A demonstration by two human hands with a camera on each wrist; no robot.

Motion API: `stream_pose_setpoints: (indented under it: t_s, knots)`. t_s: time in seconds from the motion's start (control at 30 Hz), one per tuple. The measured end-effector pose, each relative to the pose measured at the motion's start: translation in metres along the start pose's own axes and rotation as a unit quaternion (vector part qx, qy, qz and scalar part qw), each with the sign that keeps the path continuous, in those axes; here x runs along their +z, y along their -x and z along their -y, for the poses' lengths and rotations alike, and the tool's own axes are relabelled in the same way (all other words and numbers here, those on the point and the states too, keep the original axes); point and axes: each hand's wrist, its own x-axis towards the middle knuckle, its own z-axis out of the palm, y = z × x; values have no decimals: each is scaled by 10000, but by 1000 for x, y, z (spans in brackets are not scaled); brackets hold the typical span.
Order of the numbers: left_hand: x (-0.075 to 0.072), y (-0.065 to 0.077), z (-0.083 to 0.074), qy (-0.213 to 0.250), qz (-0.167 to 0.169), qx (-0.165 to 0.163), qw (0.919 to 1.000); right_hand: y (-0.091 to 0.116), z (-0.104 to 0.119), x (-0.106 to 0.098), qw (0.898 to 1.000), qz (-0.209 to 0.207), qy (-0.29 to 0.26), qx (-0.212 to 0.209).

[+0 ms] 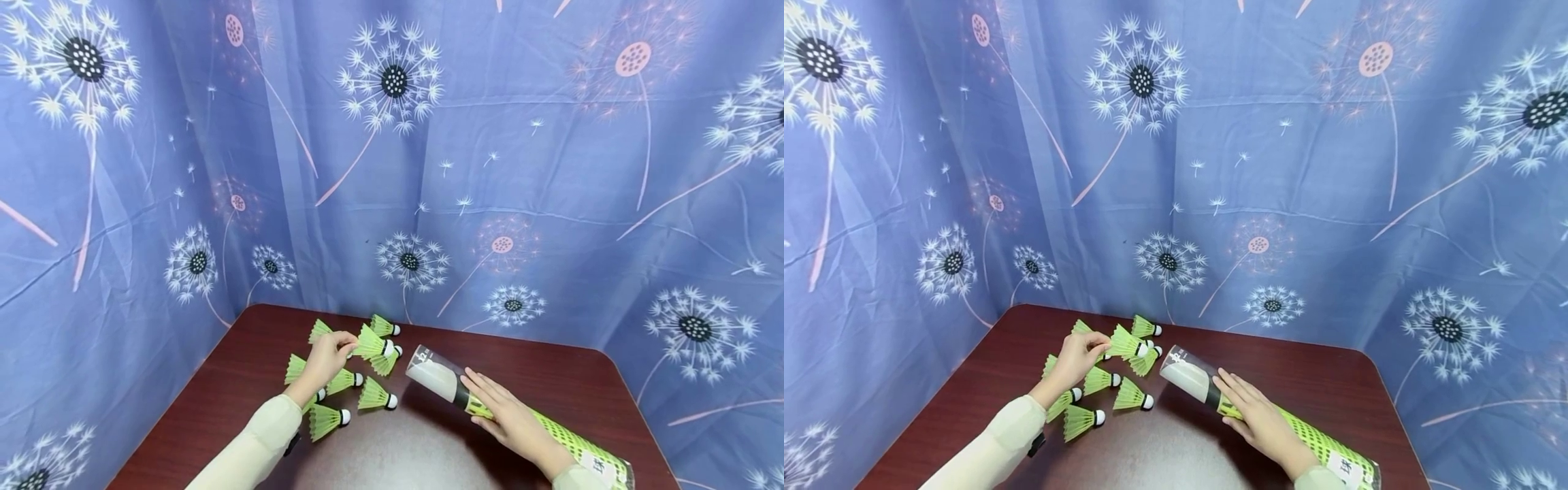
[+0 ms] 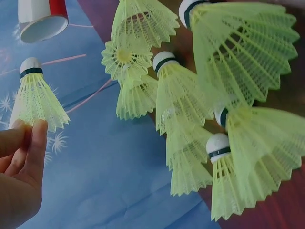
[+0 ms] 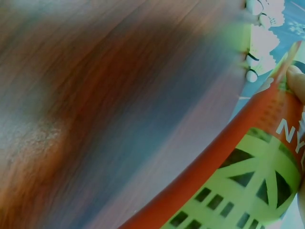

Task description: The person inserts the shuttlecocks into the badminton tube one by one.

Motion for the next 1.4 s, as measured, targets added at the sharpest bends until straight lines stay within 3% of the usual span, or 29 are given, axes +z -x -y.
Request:
stream_pose_setpoints:
  t_s: [0.63, 0.97, 1.17, 1.4]
  knots:
    - [36, 1, 6, 132, -57, 386, 9991, -7, 6, 3, 9999, 37, -101, -87]
    - [47, 5, 7, 394, 332, 217, 9984, -11, 11, 5, 9997, 144, -192, -52]
    - [51, 5, 5, 302, 247, 470, 9981, -13, 12, 8, 9998, 118, -165, -91]
    - [55, 7, 5, 435, 257, 432, 9978, -14, 15, 9, 9996, 38, -249, -116]
